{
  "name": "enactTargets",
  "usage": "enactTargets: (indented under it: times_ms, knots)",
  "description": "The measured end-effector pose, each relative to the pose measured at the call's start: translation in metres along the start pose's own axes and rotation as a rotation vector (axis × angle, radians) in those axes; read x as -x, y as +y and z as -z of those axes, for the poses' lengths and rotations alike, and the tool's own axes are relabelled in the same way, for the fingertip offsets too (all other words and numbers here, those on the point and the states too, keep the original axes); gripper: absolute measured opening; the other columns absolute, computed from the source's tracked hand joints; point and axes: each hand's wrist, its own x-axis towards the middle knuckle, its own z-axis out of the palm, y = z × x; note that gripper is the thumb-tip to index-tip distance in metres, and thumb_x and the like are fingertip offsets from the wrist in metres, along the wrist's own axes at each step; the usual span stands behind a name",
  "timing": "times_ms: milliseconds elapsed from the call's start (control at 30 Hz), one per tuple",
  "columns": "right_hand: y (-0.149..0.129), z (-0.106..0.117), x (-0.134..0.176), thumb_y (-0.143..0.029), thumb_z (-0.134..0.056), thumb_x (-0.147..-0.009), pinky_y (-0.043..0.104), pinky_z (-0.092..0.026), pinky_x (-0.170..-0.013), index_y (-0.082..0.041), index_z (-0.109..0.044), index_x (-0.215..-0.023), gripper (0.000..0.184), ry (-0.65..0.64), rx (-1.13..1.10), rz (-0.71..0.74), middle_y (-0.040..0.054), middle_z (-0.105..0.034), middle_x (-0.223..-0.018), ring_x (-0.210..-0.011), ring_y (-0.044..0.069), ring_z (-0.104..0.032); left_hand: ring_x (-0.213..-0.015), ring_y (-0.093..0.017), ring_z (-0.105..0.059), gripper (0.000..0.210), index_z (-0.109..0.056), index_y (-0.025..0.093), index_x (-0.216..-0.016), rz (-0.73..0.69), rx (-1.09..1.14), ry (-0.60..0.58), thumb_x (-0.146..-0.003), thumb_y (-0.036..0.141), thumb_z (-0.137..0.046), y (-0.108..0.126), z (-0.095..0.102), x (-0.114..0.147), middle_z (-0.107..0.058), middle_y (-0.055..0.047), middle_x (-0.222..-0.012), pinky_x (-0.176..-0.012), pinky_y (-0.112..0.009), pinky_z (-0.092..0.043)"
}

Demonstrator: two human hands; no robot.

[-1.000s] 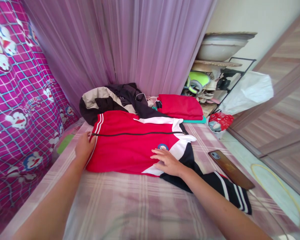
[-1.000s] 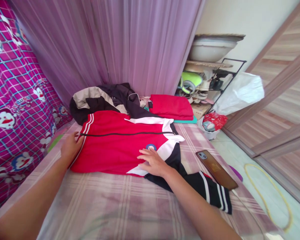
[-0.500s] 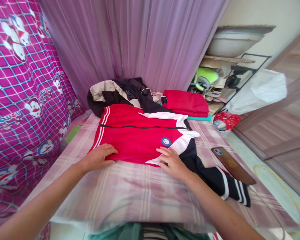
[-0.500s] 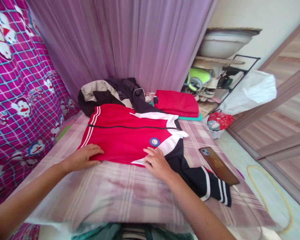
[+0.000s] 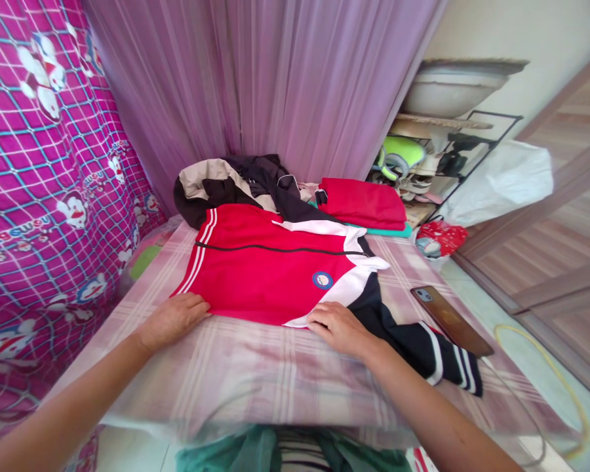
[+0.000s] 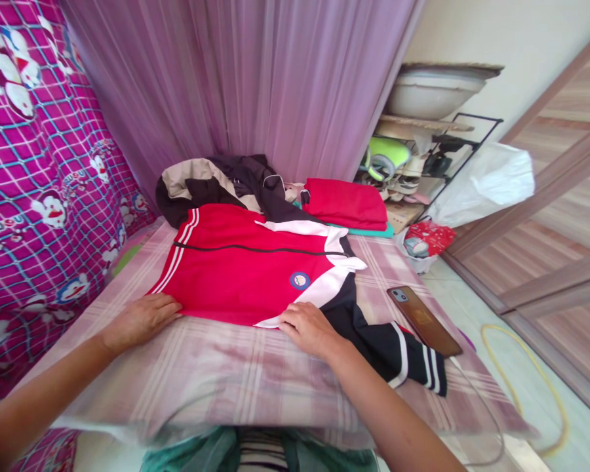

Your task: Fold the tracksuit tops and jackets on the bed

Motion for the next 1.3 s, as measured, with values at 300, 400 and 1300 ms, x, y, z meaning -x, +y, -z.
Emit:
enactTargets:
  times_ms: [300,400,1300]
  knots:
    - [0.034,0.016,-0.026,-0.034,-0.044,-0.095,0.035,-0.047,-0.094,-0.024,-0.071,-0.110,0.033,0.247,-0.028,-0.213,0.0074,-0.071,-0.114,-0.107,0.021,-0.063,-0.080,-0.020,-0.065,0.055,-0.068,0.020,-0.084,0.172,-0.037,0.009,-0.097,0.053,-0.026,0.022,0.027,-0.042,-0.071,-0.007,-0.081,-0.078,-0.032,-0.048]
    - [0.045,0.005,-0.035,-0.039,-0.048,-0.093,0.050,-0.036,-0.109,-0.020,-0.056,-0.137,0.048,0.251,0.123,-0.402,0.0141,-0.050,-0.146,-0.134,0.030,-0.045,-0.110,-0.024,-0.062,0.055,-0.067,0.020,-0.116,0.031,-0.016,0.145,-0.098,0.052,-0.026,0.043,0.018,-0.071,-0.070,-0.011,-0.118,-0.098,-0.039,-0.045]
    - [0.111,0.085,0.119,-0.055,-0.056,-0.080,0.034,-0.053,-0.082,-0.025,-0.076,-0.097,0.040,-0.035,-0.110,-0.660,0.0055,-0.075,-0.100,-0.092,0.026,-0.069,-0.107,-0.024,-0.064,0.043,-0.069,0.020,-0.109,-0.060,0.042,0.431,-0.094,0.048,-0.041,0.024,-0.023,-0.058,-0.071,-0.011,-0.113,-0.098,-0.042,-0.048]
